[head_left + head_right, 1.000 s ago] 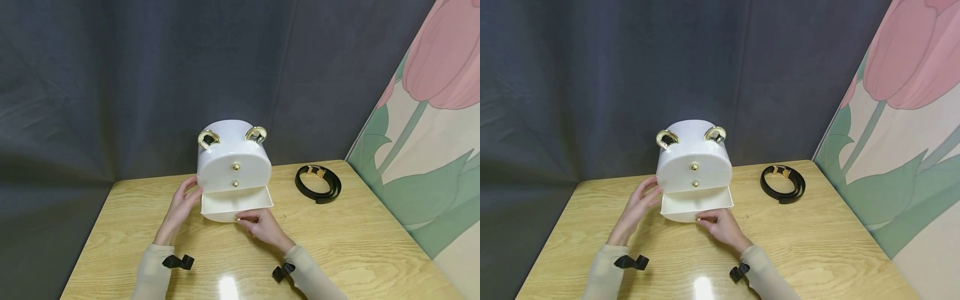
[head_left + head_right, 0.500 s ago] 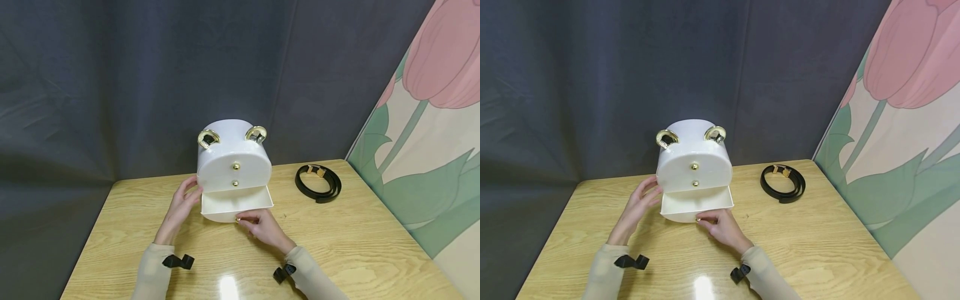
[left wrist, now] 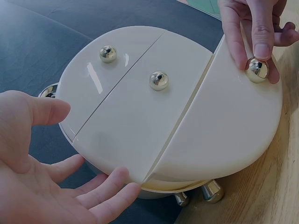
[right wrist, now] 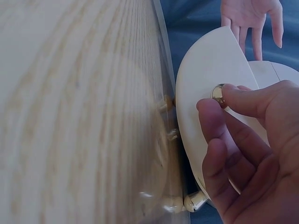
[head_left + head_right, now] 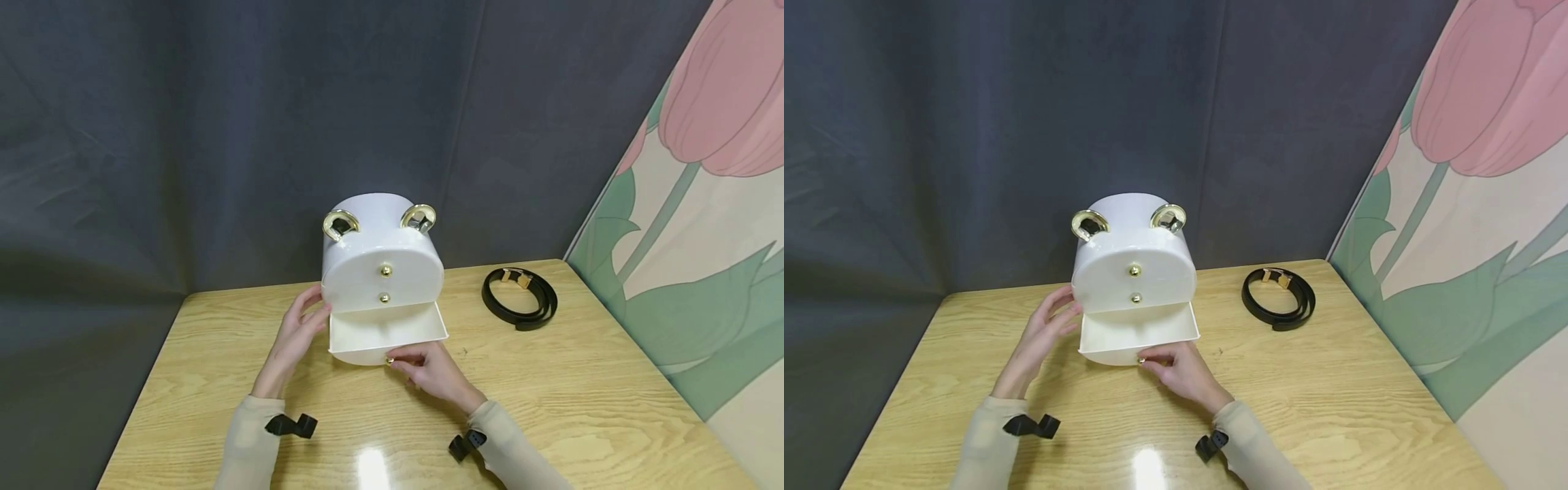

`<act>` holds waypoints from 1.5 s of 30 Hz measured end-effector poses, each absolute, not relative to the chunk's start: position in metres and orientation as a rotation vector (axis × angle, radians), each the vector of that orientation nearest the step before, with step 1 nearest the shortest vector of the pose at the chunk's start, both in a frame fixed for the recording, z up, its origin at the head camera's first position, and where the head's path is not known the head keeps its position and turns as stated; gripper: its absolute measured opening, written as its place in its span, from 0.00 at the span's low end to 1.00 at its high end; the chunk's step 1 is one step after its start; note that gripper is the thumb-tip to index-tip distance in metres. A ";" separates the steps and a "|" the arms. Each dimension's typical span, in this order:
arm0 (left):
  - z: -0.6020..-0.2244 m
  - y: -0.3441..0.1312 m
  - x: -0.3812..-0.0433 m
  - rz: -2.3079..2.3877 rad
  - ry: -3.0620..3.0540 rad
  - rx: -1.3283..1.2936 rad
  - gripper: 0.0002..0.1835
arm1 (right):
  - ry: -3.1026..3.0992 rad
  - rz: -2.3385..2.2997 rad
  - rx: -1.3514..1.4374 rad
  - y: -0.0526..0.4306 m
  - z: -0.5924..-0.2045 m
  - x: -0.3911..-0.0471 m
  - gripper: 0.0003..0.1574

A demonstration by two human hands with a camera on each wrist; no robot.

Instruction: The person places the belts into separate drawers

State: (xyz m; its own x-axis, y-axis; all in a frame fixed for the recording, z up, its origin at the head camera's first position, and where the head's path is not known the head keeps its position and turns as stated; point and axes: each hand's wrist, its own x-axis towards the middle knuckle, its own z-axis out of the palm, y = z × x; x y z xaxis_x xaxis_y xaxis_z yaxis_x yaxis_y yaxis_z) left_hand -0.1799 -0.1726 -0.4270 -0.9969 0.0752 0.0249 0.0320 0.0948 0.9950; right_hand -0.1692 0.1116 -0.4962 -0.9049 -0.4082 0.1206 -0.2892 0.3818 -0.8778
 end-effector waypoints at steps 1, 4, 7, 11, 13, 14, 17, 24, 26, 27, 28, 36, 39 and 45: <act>-0.427 -0.173 -0.180 2.087 2.303 0.111 0.33 | 2.515 -1.555 -0.636 0.112 -0.496 -0.169 0.11; -0.427 -0.172 -0.180 2.084 2.305 0.107 0.33 | 2.523 -1.536 -0.655 0.112 -0.494 -0.168 0.12; -0.427 -0.172 -0.180 2.084 2.307 0.104 0.33 | 2.545 -1.484 -0.689 0.114 -0.490 -0.167 0.14; -0.428 -0.173 -0.180 2.083 2.306 0.108 0.33 | 2.578 -1.404 -0.704 0.120 -0.484 -0.166 0.15; -0.428 -0.173 -0.180 2.083 2.306 0.110 0.34 | 2.582 -1.380 -0.701 0.125 -0.479 -0.166 0.16; -0.428 -0.173 -0.180 2.083 2.305 0.112 0.34 | 2.585 -1.371 -0.704 0.127 -0.477 -0.166 0.16; -0.428 -0.173 -0.180 2.082 2.307 0.117 0.34 | 2.597 -1.356 -0.733 0.135 -0.471 -0.167 0.16; -0.428 -0.173 -0.180 2.084 2.306 0.118 0.34 | 2.654 -1.447 -0.735 0.163 -0.459 -0.174 0.11; -0.429 -0.173 -0.180 2.082 2.304 0.123 0.34 | 2.685 -1.488 -0.688 0.175 -0.456 -0.177 0.11; -0.429 -0.173 -0.180 2.082 2.304 0.125 0.34 | 2.710 -1.499 -0.668 0.181 -0.455 -0.179 0.11; -0.429 -0.173 -0.180 2.078 2.308 0.125 0.34 | 2.734 -1.506 -0.654 0.186 -0.455 -0.181 0.11; -0.428 -0.175 -0.179 2.087 2.308 0.110 0.34 | 2.880 -1.486 -0.551 0.221 -0.454 -0.187 0.11; -0.428 -0.174 -0.180 2.104 2.292 0.101 0.34 | 2.907 -1.462 -0.497 0.228 -0.458 -0.187 0.12; -0.428 -0.173 -0.183 2.106 2.290 0.092 0.33 | 2.919 -1.416 -0.434 0.240 -0.468 -0.187 0.15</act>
